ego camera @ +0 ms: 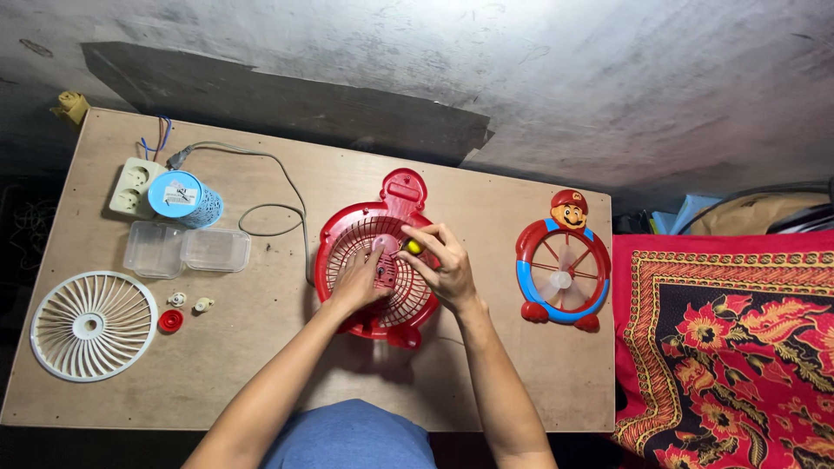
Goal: The person uses a screwdriver to tighten screws on the internal motor housing of a red toy fan. They repeatedly adjust the fan's position and re-apply the screwdriver to secure the components.
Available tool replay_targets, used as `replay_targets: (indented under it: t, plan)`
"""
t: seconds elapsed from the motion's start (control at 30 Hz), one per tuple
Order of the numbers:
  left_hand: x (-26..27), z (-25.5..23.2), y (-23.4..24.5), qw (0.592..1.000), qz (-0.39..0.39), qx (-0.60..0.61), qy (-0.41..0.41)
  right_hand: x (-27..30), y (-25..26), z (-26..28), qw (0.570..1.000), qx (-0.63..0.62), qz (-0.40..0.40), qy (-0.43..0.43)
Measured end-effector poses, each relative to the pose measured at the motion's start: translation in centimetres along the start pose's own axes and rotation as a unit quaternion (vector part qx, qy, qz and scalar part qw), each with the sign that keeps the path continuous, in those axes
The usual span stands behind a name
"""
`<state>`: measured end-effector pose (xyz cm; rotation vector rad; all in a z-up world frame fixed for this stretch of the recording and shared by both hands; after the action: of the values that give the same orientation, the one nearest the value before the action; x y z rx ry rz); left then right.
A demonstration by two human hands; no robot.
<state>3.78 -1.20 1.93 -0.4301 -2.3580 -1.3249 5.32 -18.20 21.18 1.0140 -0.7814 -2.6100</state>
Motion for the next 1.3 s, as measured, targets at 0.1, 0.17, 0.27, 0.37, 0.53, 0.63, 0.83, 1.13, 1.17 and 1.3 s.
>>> replay_targets:
  t: [0.1, 0.17, 0.27, 0.37, 0.53, 0.63, 0.83, 1.13, 1.17, 1.3]
  plan:
    - [1.1, -0.8, 2.7, 0.987, -0.106, 0.078, -0.087, -0.2, 0.2, -0.2, 0.999, 0.044, -0.006, 0.011]
    - [1.4, -1.4, 4.6, 0.970, -0.150, 0.147, -0.125, -0.6, 0.3, -0.6, 0.997, 0.074, 0.002, 0.002]
    - [0.8, -3.1, 6.1, 0.940, -0.169, 0.204, -0.214, -1.1, 0.0, -1.4, 0.996, 0.088, 0.012, -0.030]
    - [-0.1, -4.4, 6.0, 0.925, -0.186, 0.186, -0.275, -1.6, -0.6, -2.0, 0.986, 0.153, 0.047, -0.044]
    - [-1.7, -5.2, 5.4, 0.927, -0.172, 0.194, -0.271, -2.9, 0.1, -1.8, 0.993, 0.113, 0.020, -0.009]
    - [-2.0, -4.9, 5.6, 0.935, -0.114, 0.212, -0.259, -3.2, 1.8, -1.8, 0.999, -0.032, 0.012, 0.032]
    - [-2.4, -6.1, 7.1, 0.951, 0.042, 0.227, -0.206, -3.1, 2.3, -2.2, 0.986, -0.135, 0.095, -0.006]
    - [1.1, -7.5, 12.6, 0.903, -0.085, 0.291, -0.305, -3.3, 1.3, -2.1, 0.997, 0.076, -0.020, -0.021]
    - [1.2, -7.5, 12.6, 0.908, -0.091, 0.284, -0.294, -3.3, 1.1, -1.9, 0.994, 0.098, -0.039, -0.026]
    - [1.1, -7.4, 11.3, 0.924, -0.111, 0.254, -0.264, -3.5, 0.1, -1.2, 0.987, 0.149, -0.044, -0.049]
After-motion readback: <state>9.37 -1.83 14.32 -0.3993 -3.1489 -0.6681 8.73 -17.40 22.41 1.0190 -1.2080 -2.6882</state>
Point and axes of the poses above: each hand's wrist, its own x-axis away from the middle knuckle, its own y-axis out of the back of the hand, z = x × y, the point moved 3 cm from there along -x, towards the middle knuckle, and after that the axes turned 13 degrees about y, right-handed, at the moved point
